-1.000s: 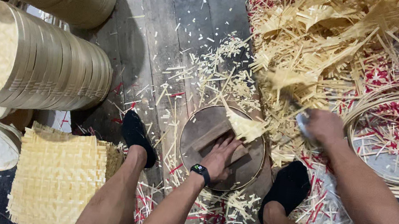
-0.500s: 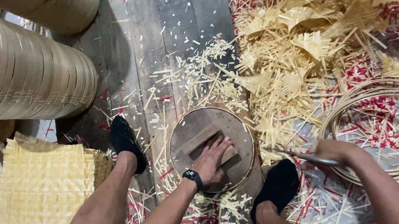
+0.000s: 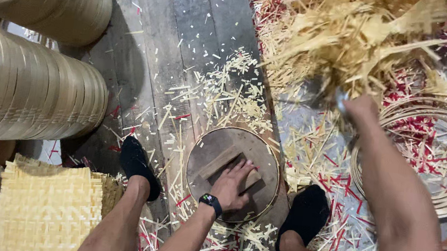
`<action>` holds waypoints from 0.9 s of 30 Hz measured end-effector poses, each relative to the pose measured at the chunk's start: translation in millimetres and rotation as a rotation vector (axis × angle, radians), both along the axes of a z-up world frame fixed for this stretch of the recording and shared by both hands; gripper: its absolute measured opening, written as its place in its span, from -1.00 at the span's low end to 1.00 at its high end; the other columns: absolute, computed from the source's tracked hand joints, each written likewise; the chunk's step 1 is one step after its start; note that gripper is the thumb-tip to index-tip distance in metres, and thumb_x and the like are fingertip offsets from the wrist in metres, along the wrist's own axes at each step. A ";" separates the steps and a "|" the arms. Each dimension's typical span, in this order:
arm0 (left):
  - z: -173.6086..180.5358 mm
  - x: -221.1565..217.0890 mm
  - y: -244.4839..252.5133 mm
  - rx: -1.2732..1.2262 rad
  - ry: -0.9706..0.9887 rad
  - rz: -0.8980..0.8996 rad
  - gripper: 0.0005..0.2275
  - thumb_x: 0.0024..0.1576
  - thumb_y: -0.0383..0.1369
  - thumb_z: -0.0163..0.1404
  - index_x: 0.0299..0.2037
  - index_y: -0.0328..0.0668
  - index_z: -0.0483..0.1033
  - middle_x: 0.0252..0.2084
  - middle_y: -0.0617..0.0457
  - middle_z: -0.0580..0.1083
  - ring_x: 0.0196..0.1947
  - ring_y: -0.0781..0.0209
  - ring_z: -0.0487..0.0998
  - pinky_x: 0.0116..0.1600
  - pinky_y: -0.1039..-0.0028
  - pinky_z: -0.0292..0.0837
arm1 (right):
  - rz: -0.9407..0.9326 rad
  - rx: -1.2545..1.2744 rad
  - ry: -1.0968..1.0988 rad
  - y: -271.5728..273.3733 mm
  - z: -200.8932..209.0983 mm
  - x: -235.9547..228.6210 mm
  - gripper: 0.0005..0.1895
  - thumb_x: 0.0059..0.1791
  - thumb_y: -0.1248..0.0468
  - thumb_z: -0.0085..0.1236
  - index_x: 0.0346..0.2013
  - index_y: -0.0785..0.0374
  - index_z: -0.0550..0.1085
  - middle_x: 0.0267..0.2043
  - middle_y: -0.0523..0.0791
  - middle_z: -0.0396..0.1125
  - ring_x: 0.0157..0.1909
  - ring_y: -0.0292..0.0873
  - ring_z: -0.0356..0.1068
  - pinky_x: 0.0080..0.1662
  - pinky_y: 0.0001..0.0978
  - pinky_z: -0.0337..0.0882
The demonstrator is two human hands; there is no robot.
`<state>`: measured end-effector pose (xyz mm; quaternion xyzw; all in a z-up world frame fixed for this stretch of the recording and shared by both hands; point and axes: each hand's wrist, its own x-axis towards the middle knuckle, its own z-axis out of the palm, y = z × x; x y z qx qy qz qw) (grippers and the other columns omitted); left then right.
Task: The person trims the edges of a woven bamboo square using shears, fits it into a circular bamboo frame, and uses a wooden press to secure the weave and form a tray.
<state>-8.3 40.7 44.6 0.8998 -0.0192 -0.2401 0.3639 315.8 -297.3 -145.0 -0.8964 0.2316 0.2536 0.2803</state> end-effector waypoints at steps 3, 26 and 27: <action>7.0 18.6 2.9 0.042 0.189 0.116 -0.48 0.06 -0.25 0.14 0.27 -0.04 0.37 0.25 -0.12 0.42 0.23 -0.06 0.42 0.31 0.14 0.32 | 0.099 0.100 0.103 9.7 -9.8 -84.0 -0.27 -0.20 -0.22 0.53 -0.17 0.39 0.55 -0.19 0.05 0.39 -0.19 0.02 0.39 -0.15 -0.17 0.35; -107.6 142.8 34.1 0.217 0.040 0.167 -0.71 -0.09 0.08 0.28 -0.31 0.19 0.75 -0.39 0.11 0.65 -0.34 0.17 0.60 -0.11 0.24 0.40 | 0.057 0.595 0.243 100.9 44.2 -244.8 -0.76 -0.04 0.23 0.29 -0.23 0.37 0.60 -0.40 -0.03 0.50 -0.49 -0.21 0.42 -0.41 -0.31 0.44; -109.0 141.7 32.5 0.277 0.029 0.145 -0.71 -0.08 0.08 0.28 -0.31 0.22 0.75 -0.39 0.12 0.64 -0.33 0.17 0.58 -0.09 0.18 0.35 | 0.069 0.601 0.218 100.8 41.9 -246.5 -0.77 -0.04 0.23 0.30 -0.25 0.38 0.60 -0.41 -0.03 0.50 -0.51 -0.22 0.43 -0.42 -0.32 0.46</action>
